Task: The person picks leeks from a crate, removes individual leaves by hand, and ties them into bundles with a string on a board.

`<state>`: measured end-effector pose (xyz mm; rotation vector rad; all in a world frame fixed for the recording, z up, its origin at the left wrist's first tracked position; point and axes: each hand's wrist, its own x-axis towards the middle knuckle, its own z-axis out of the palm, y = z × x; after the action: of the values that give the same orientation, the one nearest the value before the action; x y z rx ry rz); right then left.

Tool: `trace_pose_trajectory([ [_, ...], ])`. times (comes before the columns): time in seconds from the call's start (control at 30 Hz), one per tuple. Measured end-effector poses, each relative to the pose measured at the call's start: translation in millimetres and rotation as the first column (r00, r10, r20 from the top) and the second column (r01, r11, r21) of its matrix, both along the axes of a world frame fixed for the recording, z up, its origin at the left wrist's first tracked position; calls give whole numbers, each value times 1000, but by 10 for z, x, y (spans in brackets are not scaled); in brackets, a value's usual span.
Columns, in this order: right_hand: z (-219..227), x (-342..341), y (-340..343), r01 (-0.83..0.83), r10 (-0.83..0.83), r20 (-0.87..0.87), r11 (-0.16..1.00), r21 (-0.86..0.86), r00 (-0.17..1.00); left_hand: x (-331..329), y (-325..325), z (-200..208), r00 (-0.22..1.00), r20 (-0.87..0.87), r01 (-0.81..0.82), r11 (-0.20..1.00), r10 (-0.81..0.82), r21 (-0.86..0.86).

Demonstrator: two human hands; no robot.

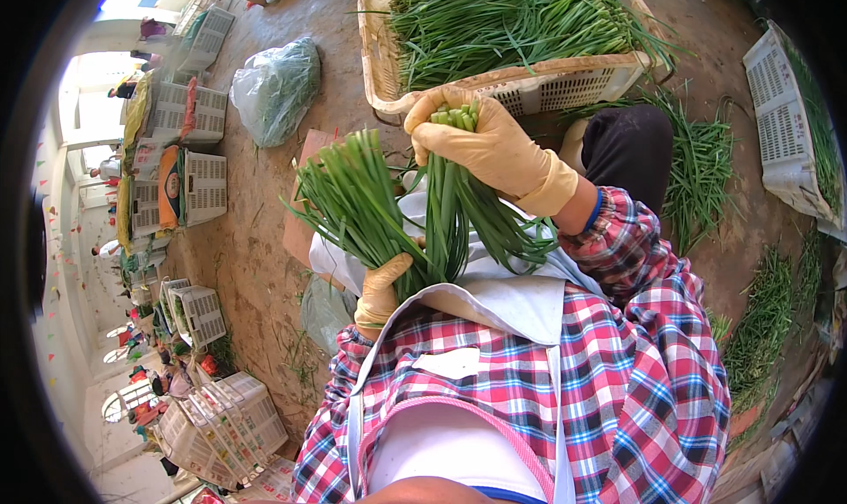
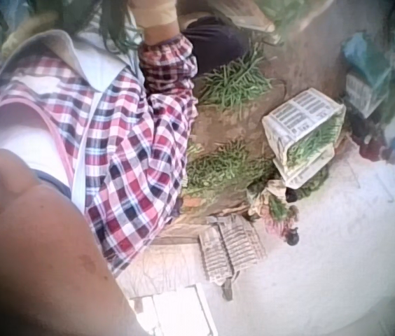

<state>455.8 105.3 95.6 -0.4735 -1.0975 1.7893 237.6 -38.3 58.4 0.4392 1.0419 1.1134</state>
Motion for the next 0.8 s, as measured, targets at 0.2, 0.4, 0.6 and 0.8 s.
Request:
trace_pose_trajectory([
  [0.2,73,290,260,157,-165,42,978,138,985,-168,-30,-147,991,79,-110,993,107,35],
  [0.4,315,803,548,260,-257,-195,966,-15,946,-568,64,-369,979,-174,-57,967,103,247],
  [0.6,269,683,644,472,-472,19,881,10,881,-909,-325,-65,959,2,-283,950,285,132],
  [0.8,-332,143,959,238,-465,316,799,552,827,-1363,-754,-218,938,66,-341,940,341,1],
])
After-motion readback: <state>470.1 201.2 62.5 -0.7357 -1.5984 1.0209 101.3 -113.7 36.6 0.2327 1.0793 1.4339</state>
